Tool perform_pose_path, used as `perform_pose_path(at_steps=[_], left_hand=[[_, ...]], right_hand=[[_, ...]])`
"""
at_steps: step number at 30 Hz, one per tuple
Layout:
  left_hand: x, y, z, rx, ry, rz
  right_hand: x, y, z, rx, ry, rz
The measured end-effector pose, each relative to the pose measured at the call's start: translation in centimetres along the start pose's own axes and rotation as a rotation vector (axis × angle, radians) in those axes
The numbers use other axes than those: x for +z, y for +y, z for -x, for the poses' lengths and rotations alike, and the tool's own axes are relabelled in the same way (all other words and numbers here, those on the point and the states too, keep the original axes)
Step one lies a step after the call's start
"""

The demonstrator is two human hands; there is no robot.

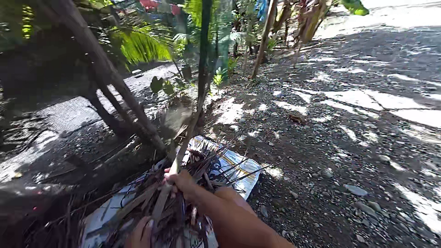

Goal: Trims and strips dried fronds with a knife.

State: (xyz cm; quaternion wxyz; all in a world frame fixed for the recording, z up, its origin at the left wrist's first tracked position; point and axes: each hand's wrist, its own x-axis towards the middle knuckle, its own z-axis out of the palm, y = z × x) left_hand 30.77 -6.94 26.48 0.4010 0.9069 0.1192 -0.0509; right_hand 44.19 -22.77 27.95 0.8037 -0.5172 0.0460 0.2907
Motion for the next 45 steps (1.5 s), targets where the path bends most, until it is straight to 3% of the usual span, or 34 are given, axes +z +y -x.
perform_pose_path(at_steps=[4,8,13,17,21,24,29,36,45], left_hand=[[-0.3,-0.6,-0.4,-0.112,-0.079,0.088],[-0.9,0.4,-0.4,-0.205,0.04,-0.007],[-2.0,0.7,-0.4,-0.313,0.203,-0.101],[-2.7,0.2,-0.5,-0.36,0.296,-0.067],[-3.1,0.2,-0.3,-0.39,0.3,-0.054],[-2.6,0.3,-0.2,-0.382,0.27,0.008],[-1.8,-0.1,0.7,-0.286,0.22,0.142],[-0.9,0.4,1.9,-0.239,0.051,0.088],[-0.5,-0.3,2.7,-0.179,0.095,0.066]], right_hand=[[0.2,0.3,-0.6,-0.006,0.008,0.037],[1.1,0.9,-0.3,0.101,0.073,0.11],[2.7,3.8,2.4,0.287,-0.045,0.135],[3.2,6.8,5.0,0.235,-0.213,0.271],[3.3,8.6,5.0,0.14,-0.174,0.27],[3.2,9.1,5.0,0.007,-0.123,0.276],[3.1,10.4,6.2,-0.107,-0.229,0.391],[3.4,9.6,4.7,0.1,-0.269,0.27],[2.4,10.5,3.8,0.209,-0.47,0.128]])
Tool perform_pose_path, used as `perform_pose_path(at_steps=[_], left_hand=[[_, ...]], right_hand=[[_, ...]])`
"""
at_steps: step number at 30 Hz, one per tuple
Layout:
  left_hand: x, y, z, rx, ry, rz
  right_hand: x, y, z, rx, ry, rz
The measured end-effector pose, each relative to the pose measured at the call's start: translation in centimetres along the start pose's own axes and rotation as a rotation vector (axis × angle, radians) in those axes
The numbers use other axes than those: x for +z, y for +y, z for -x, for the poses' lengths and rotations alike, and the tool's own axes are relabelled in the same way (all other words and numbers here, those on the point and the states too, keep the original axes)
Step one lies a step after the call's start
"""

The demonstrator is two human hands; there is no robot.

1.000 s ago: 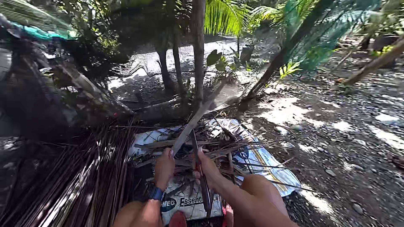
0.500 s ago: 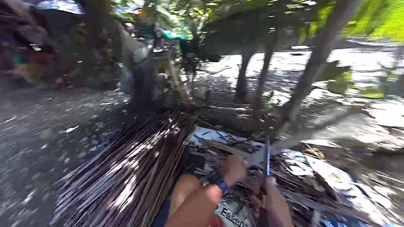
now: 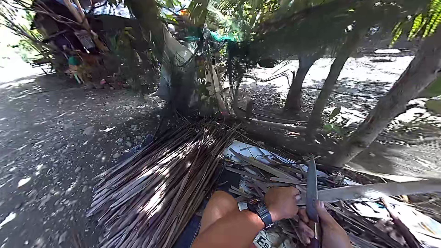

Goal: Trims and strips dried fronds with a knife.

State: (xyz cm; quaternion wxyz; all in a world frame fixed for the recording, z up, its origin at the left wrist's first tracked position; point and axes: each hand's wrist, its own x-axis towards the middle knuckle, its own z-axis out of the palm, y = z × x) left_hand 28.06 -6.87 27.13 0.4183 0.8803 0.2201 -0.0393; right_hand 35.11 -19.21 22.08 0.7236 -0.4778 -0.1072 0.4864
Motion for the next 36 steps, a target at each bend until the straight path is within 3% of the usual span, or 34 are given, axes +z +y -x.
perform_pose_path(at_steps=[5,9,16,21,30,32,36], left_hand=[[0.0,0.5,0.7,0.014,0.014,-0.005],[-0.5,1.6,1.0,-0.01,-0.011,0.002],[-0.7,1.5,1.2,0.096,0.052,0.166],[-1.2,1.7,1.5,0.091,0.065,0.278],[-0.8,1.1,1.1,-0.001,-0.038,0.714],[-0.6,0.9,0.9,0.014,-0.019,0.667],[-0.3,1.4,0.8,0.067,0.106,0.14]], right_hand=[[-0.9,-0.3,-0.2,-0.014,-0.217,-0.045],[-1.1,-0.8,-0.1,-0.09,-0.207,-0.015],[-2.3,-0.8,-0.7,-0.277,-0.258,0.141],[-1.1,-0.6,-0.2,-0.392,-0.145,0.182],[-1.3,-1.1,0.0,-0.393,-0.179,0.148],[-1.3,-1.3,0.1,-0.361,-0.196,0.117],[-0.9,-1.8,0.1,-0.261,-0.208,0.038]])
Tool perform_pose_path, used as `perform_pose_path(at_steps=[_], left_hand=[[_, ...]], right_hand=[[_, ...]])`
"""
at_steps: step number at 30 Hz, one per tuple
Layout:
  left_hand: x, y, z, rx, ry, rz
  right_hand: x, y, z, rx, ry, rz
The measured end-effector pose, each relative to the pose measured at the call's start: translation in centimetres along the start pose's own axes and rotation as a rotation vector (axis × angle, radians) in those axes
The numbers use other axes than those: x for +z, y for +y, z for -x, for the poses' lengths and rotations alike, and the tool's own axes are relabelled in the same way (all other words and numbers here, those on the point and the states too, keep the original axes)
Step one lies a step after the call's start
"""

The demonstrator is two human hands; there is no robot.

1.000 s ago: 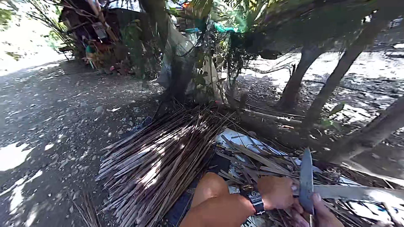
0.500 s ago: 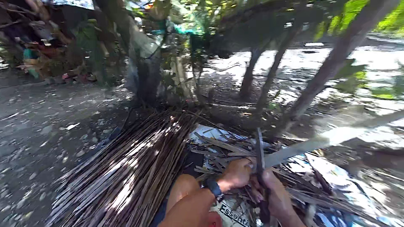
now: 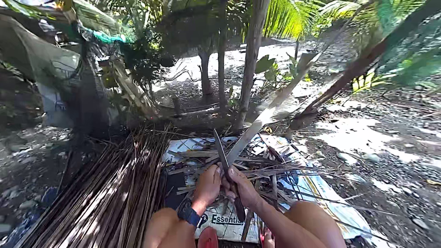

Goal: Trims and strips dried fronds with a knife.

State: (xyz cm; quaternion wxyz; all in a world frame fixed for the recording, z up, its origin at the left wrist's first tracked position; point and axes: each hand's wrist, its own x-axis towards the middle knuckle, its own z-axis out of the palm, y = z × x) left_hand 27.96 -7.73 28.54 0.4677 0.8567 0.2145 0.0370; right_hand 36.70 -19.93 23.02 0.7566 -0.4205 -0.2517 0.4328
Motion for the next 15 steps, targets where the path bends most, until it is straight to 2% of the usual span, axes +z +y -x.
perform_pose_path(at_steps=[3,8,15], left_hand=[[0.6,0.9,0.2,-0.026,0.042,-0.159],[1.1,1.5,0.2,-0.03,0.141,-0.231],[0.2,0.5,-0.1,-0.051,0.092,0.223]], right_hand=[[0.4,-0.2,-0.3,0.037,0.062,0.009],[1.1,-0.1,-0.6,0.03,0.112,0.014],[0.5,0.2,-0.2,-0.114,0.009,0.102]])
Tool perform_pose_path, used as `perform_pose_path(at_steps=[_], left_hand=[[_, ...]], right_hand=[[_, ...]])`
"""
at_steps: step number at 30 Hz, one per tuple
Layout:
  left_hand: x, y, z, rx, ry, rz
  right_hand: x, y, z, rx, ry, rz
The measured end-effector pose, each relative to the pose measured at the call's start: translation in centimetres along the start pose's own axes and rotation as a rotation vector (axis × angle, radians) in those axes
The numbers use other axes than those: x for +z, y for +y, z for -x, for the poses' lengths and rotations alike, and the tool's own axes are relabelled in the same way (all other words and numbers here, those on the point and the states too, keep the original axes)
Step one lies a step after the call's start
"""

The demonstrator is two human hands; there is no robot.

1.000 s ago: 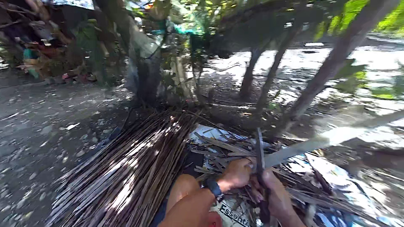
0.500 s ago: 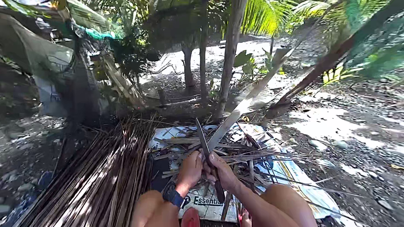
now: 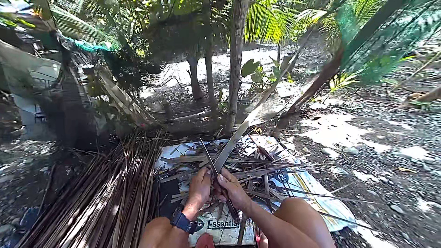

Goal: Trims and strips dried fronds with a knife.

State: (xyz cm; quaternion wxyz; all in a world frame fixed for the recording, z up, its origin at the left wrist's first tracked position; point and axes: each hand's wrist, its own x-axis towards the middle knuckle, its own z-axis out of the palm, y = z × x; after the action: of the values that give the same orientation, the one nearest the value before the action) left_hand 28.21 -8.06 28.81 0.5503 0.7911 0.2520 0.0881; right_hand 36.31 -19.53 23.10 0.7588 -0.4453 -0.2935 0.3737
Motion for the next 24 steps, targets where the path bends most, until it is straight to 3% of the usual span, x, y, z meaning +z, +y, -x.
perform_pose_path(at_steps=[10,17,22,24], left_hand=[[-0.6,0.8,0.5,-0.185,-0.145,0.539],[0.6,0.6,0.5,-0.104,-0.095,0.433],[1.0,1.2,0.6,-0.104,-0.058,0.454],[0.4,1.2,0.4,-0.169,-0.102,0.522]], right_hand=[[-0.6,0.3,0.1,-0.077,-0.033,0.094],[0.0,0.0,0.0,-0.16,0.088,0.226],[-0.4,0.7,-0.8,-0.372,0.149,0.488],[-0.8,0.1,-0.9,-0.291,0.087,0.503]])
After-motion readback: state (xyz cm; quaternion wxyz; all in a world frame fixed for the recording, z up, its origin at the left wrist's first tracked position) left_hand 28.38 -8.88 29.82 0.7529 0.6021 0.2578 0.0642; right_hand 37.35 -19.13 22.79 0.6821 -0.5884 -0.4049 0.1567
